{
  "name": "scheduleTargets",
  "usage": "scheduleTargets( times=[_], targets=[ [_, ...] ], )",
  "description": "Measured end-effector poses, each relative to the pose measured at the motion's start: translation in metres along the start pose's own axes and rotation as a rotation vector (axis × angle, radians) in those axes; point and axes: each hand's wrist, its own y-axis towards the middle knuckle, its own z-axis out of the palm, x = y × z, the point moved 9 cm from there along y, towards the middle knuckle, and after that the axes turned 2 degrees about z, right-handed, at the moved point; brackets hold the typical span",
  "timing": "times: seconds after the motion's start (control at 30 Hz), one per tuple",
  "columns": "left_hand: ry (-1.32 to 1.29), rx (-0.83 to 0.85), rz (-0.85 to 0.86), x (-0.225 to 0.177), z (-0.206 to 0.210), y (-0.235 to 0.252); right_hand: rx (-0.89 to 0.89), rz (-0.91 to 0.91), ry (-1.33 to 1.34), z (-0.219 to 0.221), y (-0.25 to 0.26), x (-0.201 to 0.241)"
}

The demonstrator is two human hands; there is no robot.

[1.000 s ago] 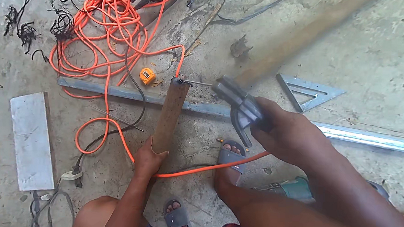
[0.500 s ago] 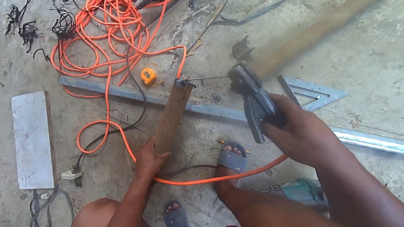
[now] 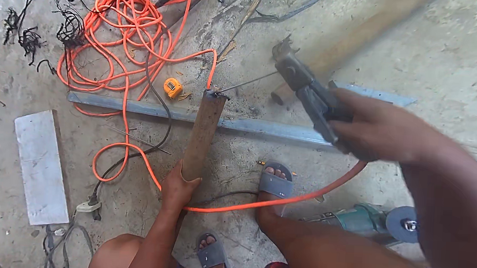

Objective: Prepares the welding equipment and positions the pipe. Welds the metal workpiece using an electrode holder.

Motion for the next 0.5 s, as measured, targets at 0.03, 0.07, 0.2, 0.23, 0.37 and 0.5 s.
scheduleTargets(
  times=[0.03,0.07,0.2,0.23,0.37,0.5],
  targets=[
    [0.001,-0.007,0.003,0.000,0.000,0.000,0.028,0.004,0.002,-0.008,0.006,0.003],
    [0.004,-0.012,0.005,0.000,0.001,0.000,0.049,0.004,-0.004,-0.017,0.012,0.007],
    [0.029,0.005,-0.016,-0.002,0.005,-0.001,0.075,-0.048,-0.074,-0.048,0.031,0.025],
    [0.032,0.007,-0.019,-0.002,0.005,-0.001,0.065,-0.061,-0.109,-0.051,0.032,0.029],
    [0.011,0.005,-0.020,-0.001,0.002,-0.001,-0.033,-0.224,-0.404,-0.047,0.018,0.051],
    [-0.010,0.001,-0.025,0.001,0.000,0.000,-0.072,-0.286,-0.453,-0.041,0.009,0.063]
  ],
)
